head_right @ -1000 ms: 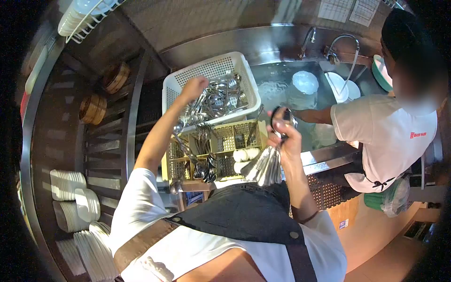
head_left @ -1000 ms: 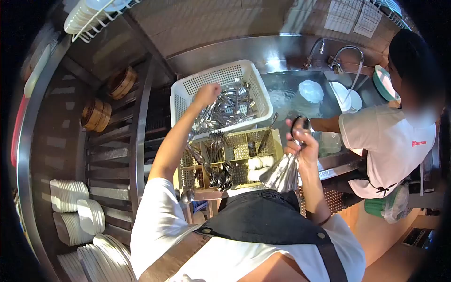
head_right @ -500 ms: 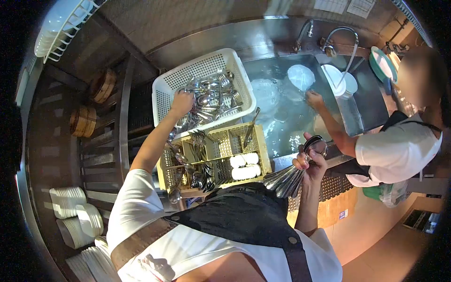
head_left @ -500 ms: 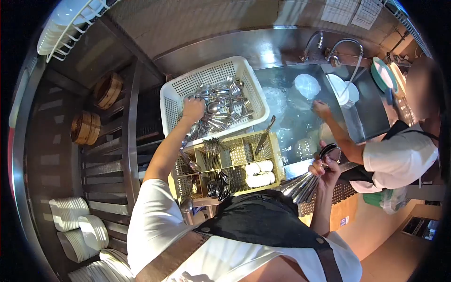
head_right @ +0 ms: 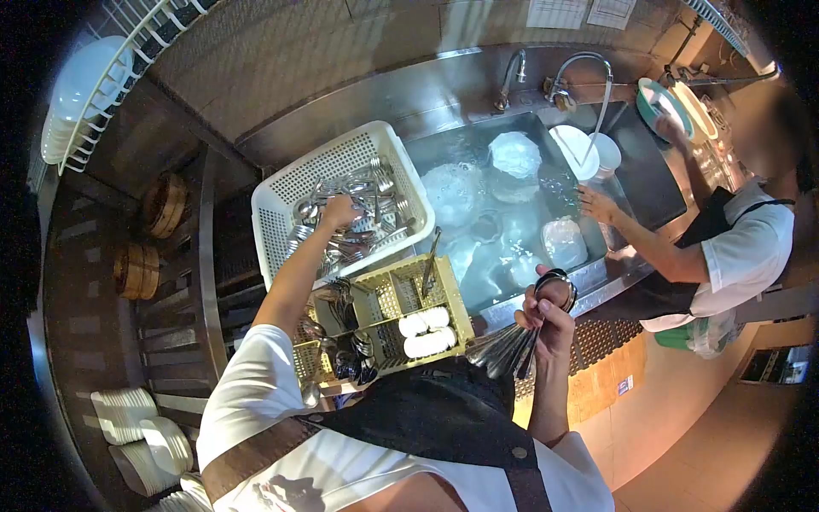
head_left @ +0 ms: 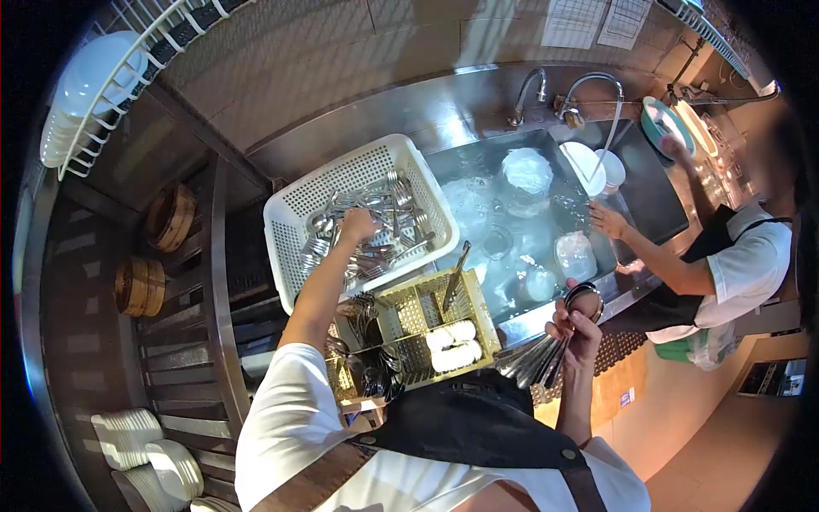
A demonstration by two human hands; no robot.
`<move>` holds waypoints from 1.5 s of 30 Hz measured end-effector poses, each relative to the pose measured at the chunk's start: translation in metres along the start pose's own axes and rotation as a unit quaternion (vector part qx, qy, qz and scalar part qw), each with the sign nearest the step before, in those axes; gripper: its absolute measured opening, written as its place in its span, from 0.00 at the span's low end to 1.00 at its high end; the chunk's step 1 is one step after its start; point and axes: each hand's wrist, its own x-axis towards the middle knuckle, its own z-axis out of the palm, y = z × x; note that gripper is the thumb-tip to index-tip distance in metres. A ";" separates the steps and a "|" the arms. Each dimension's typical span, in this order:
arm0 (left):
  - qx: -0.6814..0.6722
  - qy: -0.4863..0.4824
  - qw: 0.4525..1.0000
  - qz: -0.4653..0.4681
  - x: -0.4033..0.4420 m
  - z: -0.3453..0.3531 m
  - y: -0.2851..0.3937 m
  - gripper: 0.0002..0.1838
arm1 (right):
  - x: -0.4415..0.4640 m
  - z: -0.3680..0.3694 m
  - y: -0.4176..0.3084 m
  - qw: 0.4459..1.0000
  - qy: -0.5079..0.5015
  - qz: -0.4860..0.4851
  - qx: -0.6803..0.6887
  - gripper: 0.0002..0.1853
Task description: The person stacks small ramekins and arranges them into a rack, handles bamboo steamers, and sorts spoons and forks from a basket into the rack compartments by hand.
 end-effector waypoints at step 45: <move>0.097 0.216 0.955 0.181 -0.032 -0.017 0.017 0.08 | 0.023 0.012 0.026 0.985 -0.111 0.073 0.106 0.36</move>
